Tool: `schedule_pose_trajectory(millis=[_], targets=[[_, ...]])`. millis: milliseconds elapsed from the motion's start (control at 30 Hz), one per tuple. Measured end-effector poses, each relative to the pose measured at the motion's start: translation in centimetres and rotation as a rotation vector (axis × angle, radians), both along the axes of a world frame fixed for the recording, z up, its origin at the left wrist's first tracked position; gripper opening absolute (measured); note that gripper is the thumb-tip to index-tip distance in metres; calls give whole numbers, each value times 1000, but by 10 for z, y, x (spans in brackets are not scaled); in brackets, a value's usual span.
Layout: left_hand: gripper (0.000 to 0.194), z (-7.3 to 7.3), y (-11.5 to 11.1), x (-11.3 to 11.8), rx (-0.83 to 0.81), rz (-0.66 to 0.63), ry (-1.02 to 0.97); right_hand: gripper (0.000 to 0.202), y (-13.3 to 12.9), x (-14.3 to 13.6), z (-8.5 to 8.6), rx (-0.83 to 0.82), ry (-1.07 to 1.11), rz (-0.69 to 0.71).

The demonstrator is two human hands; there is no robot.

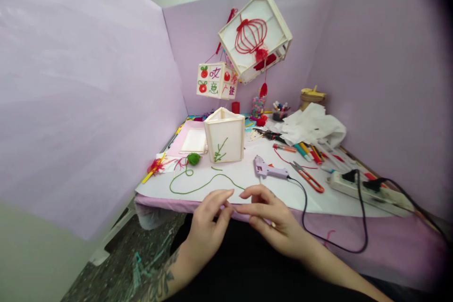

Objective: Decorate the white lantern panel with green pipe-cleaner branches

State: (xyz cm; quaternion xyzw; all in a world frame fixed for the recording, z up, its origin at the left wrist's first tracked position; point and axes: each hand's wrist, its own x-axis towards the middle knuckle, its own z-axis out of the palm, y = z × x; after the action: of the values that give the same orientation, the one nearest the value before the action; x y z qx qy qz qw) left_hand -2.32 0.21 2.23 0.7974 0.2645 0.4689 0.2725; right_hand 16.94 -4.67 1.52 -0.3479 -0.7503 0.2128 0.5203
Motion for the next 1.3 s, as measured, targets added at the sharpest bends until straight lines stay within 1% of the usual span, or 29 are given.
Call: schedule_pose_trajectory(millis=[33,67,100,133,300,400,500,600,833,1000,1100,1200,1267,1300], targets=[[34,-1,1,0,137,-8,14,32,0,-1,0,-12,-18,-9],[38,-1,1,-1,226,-29,23,31,1,-3,0,-25,-23,-1],[38,-1,1,-2,275,-45,25,31,1,-4,-1,-38,-15,16],[37,-2,1,-3,293,-46,20,31,1,-6,-2,-49,1,37],[27,3,0,-9,282,3,-66,35,1,-10,-4,-95,65,136],[20,7,0,-12,255,30,-98,38,1,-10,-4,-111,93,186],[12,8,3,-10,239,0,-87,38,1,-8,-2,-118,135,219],[5,6,5,-7,228,-32,-98,38,1,-7,-2,-131,157,243],[16,-1,6,-12,81,-123,-54,37,1,-10,-6,-175,146,292],[19,-2,4,-11,8,-147,-50,39,0,-11,-4,-162,83,277],[19,-3,4,-11,-39,-169,-79,40,-1,-8,-2,-148,67,242],[23,-6,7,-13,-111,-144,-140,38,-2,-5,-3,-144,91,171],[29,-9,9,-15,-146,-97,-93,35,-2,-5,-6,-156,104,141],[29,-10,10,-16,-145,-49,-58,34,-2,-6,-7,-169,102,130]])
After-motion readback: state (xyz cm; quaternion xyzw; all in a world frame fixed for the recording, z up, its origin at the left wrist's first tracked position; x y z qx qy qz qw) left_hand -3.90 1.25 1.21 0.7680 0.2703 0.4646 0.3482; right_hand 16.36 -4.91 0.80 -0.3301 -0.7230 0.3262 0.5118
